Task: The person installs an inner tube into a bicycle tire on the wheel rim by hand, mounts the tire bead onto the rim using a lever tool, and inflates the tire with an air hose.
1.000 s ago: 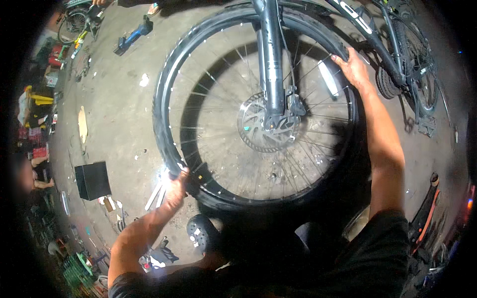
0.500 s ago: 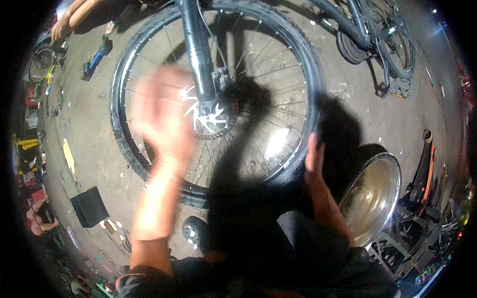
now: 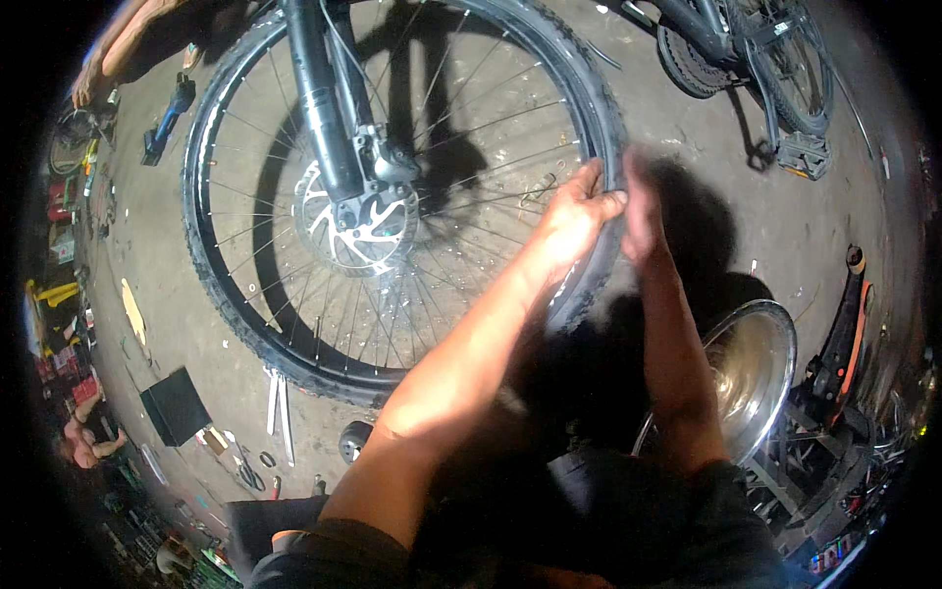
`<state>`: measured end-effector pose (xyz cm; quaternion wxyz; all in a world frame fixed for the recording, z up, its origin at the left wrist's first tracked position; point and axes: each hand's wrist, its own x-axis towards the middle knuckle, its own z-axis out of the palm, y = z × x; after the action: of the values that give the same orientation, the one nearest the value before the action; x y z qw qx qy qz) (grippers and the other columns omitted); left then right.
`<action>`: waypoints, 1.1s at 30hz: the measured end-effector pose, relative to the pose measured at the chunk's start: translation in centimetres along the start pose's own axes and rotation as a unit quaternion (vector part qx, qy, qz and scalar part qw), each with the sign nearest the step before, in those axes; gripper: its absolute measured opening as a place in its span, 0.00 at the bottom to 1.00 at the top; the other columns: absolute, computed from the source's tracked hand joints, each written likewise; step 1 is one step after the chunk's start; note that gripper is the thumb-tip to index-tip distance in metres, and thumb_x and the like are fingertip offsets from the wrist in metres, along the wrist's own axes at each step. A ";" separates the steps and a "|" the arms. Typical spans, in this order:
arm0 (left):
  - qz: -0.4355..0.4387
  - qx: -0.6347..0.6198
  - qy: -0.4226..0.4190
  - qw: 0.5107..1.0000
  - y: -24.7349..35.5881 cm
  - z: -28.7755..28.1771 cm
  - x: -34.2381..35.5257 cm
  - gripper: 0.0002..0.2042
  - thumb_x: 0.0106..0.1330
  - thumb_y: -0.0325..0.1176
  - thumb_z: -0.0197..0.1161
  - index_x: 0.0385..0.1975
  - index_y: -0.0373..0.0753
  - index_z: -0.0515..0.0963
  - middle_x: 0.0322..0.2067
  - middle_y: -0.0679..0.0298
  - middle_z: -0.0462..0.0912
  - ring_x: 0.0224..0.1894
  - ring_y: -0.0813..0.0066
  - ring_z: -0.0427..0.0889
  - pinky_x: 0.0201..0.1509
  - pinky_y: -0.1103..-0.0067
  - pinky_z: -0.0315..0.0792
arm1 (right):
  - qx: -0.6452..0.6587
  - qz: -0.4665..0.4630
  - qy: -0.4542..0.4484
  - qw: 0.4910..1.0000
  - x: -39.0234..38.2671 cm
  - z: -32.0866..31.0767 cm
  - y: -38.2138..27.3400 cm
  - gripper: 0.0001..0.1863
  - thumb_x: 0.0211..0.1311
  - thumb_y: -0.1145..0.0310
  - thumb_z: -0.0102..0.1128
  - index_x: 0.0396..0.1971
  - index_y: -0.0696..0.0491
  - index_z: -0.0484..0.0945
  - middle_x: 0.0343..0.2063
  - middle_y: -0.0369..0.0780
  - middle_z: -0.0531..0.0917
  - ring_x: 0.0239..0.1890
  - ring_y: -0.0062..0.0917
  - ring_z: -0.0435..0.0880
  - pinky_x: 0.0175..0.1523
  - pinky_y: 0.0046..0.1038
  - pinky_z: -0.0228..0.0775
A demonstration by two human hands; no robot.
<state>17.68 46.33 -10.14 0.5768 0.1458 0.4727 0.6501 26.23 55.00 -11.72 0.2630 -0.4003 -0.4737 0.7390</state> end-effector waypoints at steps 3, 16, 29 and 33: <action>-0.042 -0.083 -0.007 0.996 -1.4 0.2 1.1 0.26 0.63 0.34 0.60 0.58 0.31 0.62 0.48 0.56 0.74 0.50 0.67 0.73 0.56 0.73 0.66 | 0.006 0.009 0.020 1.000 0.8 -0.9 1.1 0.34 0.63 0.42 0.48 0.53 0.60 0.67 0.47 0.44 0.73 0.49 0.28 0.72 0.54 0.29 0.64; -0.097 0.085 -0.063 0.990 -3.3 -1.1 -8.1 0.32 0.61 0.27 0.60 0.63 0.33 0.53 0.56 0.55 0.70 0.58 0.65 0.68 0.61 0.74 0.63 | -0.189 0.005 0.039 0.981 5.6 0.1 -0.1 0.26 0.59 0.45 0.55 0.34 0.58 0.78 0.23 0.36 0.77 0.25 0.20 0.74 0.31 0.24 0.67; -0.123 0.457 -0.064 0.879 -7.8 -6.2 -16.3 0.27 0.60 0.39 0.61 0.59 0.38 0.64 0.55 0.52 0.71 0.57 0.57 0.70 0.62 0.70 0.63 | -0.194 0.067 0.039 0.978 3.3 -1.1 2.6 0.33 0.60 0.43 0.52 0.50 0.61 0.71 0.42 0.43 0.76 0.43 0.27 0.74 0.49 0.28 0.65; -0.204 0.466 -0.084 0.857 -3.7 -5.6 -16.2 0.32 0.58 0.43 0.62 0.61 0.39 0.61 0.56 0.48 0.70 0.57 0.54 0.70 0.61 0.70 0.64 | -0.126 0.108 0.113 0.980 -2.8 -0.9 6.4 0.46 0.55 0.38 0.54 0.61 0.61 0.59 0.59 0.50 0.64 0.60 0.37 0.64 0.62 0.37 0.57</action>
<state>20.58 29.05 -10.17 0.5985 0.3516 0.6896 0.2064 28.44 50.61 -16.79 0.1814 -0.5601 -0.4842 0.6472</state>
